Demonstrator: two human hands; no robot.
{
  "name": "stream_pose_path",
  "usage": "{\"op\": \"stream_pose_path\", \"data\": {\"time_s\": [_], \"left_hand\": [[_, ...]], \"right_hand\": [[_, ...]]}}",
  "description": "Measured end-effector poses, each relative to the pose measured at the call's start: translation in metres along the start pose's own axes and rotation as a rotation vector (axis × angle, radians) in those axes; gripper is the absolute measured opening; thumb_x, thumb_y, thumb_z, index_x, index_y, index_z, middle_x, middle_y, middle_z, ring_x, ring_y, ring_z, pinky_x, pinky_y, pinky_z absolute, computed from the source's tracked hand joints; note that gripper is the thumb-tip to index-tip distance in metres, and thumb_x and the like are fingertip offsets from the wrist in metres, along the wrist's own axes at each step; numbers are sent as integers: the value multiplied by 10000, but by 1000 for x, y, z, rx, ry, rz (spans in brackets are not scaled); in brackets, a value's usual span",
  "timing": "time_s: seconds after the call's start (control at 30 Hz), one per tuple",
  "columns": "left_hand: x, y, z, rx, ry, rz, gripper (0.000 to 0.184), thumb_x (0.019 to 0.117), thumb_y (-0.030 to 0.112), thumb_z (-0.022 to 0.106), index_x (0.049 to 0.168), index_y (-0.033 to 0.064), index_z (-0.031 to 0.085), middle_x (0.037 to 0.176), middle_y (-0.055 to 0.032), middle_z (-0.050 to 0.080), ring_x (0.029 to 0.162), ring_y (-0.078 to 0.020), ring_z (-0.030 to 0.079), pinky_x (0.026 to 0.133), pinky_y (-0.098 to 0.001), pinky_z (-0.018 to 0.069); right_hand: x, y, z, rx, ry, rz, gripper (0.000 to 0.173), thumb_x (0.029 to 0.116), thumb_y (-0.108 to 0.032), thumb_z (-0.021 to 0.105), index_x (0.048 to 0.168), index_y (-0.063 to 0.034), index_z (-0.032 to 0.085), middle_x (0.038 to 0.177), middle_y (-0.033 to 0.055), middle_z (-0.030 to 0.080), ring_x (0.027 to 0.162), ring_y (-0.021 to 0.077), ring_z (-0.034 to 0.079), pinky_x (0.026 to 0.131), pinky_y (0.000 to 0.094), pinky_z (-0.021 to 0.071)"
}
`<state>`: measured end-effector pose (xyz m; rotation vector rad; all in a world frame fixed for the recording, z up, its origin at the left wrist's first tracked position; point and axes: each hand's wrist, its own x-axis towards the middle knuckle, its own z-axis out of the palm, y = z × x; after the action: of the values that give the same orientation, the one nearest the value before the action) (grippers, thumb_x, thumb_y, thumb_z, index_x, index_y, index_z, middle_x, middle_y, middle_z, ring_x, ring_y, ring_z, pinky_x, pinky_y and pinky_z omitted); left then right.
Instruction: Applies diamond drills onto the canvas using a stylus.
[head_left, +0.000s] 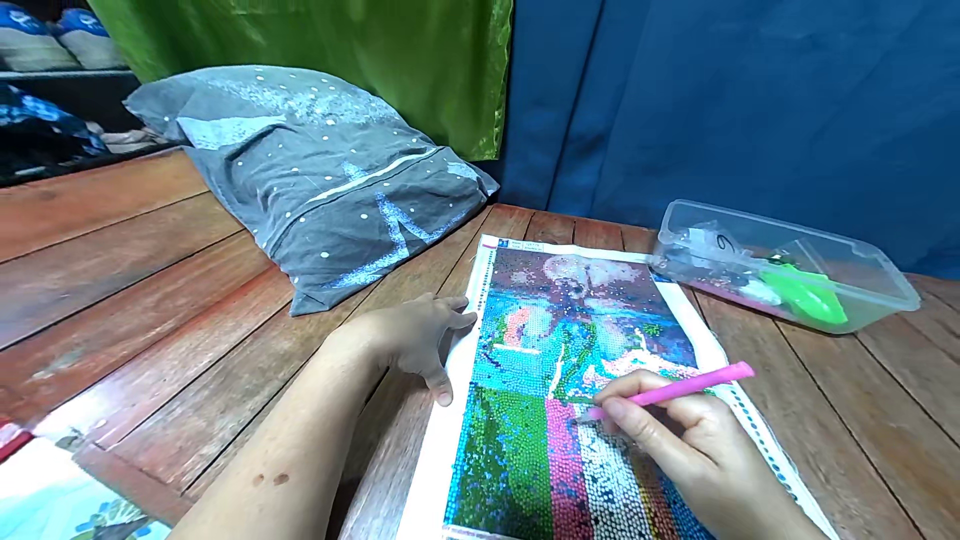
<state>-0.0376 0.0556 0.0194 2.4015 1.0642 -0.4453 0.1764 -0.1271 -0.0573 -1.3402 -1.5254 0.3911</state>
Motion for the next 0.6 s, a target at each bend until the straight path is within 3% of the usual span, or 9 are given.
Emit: {"op": "stream_pose_path", "data": {"time_s": [0.1, 0.3, 0.47, 0.6], "left_hand": [[0, 0, 0, -4, -4, 1, 1043, 726, 255, 941, 1592, 119, 375, 1710, -124, 170, 1551, -364, 209, 1201, -509, 286], [-1, 3, -3, 9, -29, -20, 1038, 754, 262, 923, 1606, 132, 346, 1715, -115, 151, 1562, -367, 166, 1210, -514, 265], [0, -1, 1, -7, 16, -3, 1022, 728, 238, 940, 1584, 123, 395, 1705, -117, 194, 1547, -368, 209, 1189, -526, 293], [1, -3, 5, -5, 36, 15, 984, 728, 221, 939, 1564, 110, 431, 1700, -128, 210, 1543, -388, 218, 1190, -542, 285]], "right_hand": [[-4, -10, -6, 37, 12, 54, 219, 998, -209, 562, 971, -69, 729, 856, -71, 710, 739, -59, 640, 651, 121, 540], [-9, -44, -18, 35, -24, 99, 208, 962, -47, 523, 1022, 36, 705, 899, -1, 721, 776, -53, 646, 709, 127, 542], [-34, -54, -28, -120, 18, -22, 167, 951, -57, 619, 959, 109, 628, 787, 152, 685, 712, 20, 630, 677, 146, 500], [-60, -40, -40, -176, 107, -194, 211, 1008, -81, 563, 932, 114, 588, 805, 204, 631, 790, 99, 611, 745, 175, 484]]}}
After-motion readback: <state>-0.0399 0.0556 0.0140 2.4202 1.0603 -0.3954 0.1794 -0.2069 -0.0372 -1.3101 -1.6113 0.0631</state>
